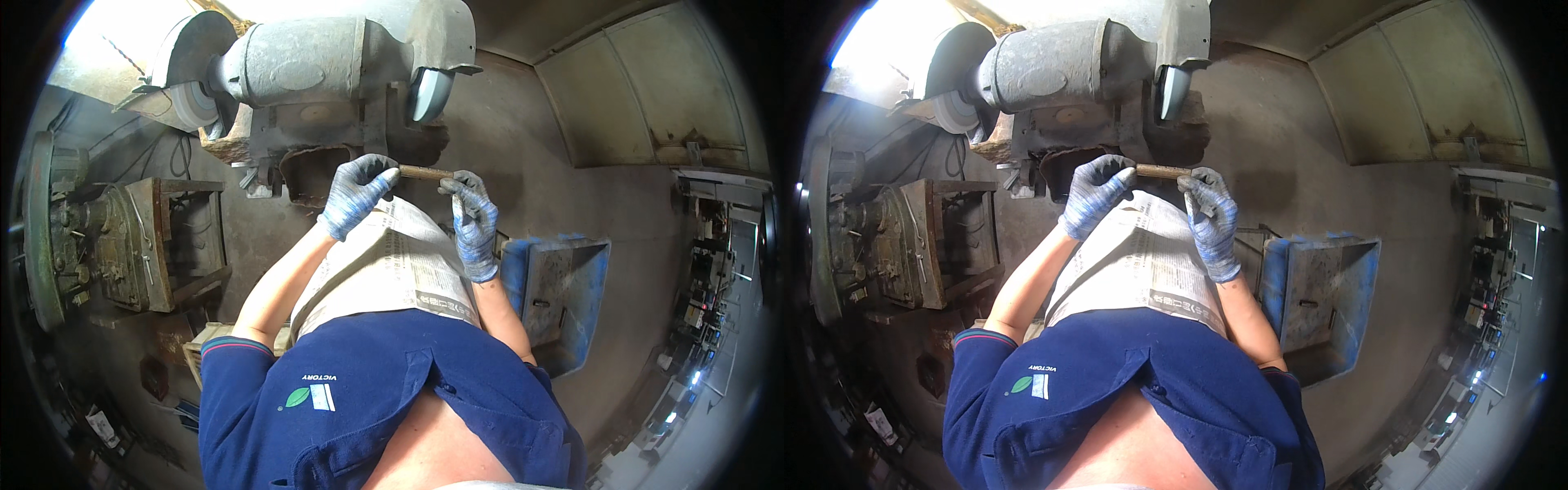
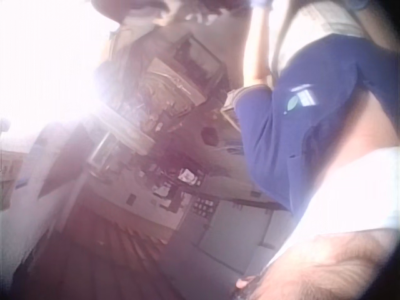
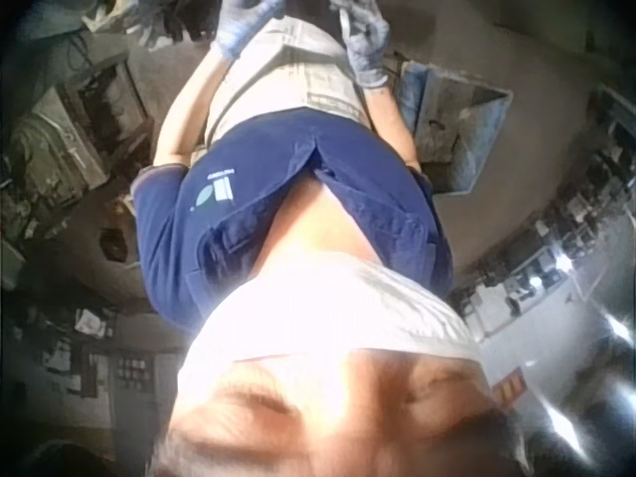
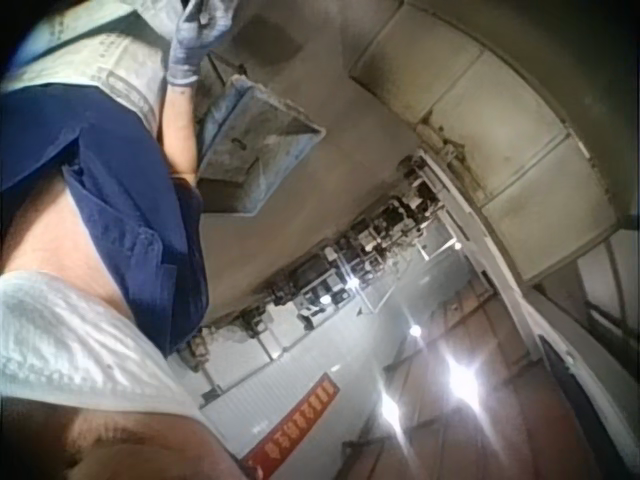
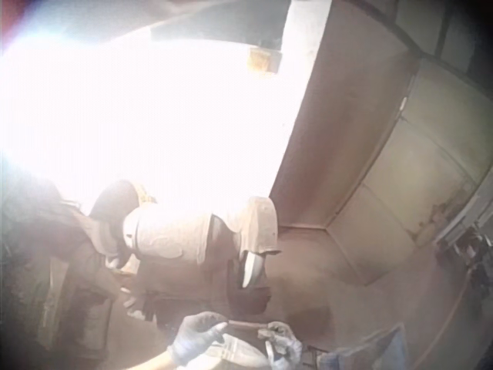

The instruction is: The person takes metal cylinders from a crate, holds each one against a rotating grinding wheel to smooth the surface, and then places the finished part into a separate blue bin.

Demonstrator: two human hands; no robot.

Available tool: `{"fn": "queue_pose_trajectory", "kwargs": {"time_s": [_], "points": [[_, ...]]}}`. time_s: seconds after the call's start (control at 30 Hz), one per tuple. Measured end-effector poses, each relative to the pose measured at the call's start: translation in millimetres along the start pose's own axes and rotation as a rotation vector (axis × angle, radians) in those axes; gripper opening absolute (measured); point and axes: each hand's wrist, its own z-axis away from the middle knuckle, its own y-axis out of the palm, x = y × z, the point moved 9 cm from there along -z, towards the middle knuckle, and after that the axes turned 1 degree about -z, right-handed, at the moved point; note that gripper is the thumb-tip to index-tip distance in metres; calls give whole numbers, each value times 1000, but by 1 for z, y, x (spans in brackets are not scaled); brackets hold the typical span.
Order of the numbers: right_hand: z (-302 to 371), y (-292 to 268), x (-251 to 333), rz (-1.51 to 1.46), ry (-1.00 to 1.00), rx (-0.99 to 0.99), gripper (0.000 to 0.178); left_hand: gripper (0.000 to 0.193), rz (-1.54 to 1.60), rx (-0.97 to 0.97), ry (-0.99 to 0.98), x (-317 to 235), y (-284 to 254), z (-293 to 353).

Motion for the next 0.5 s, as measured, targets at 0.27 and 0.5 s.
{"fn": "queue_pose_trajectory", "kwargs": {"time_s": [0.27, 0.5], "points": [[-29, 0, -30, -105, 65, 9, 15, 17, -108, -155, 36, 10, -7, -25], [-44, -5, -53, -12, 92, 55, 19, 17, -117, -226, 14, 26, -9, -43]]}}
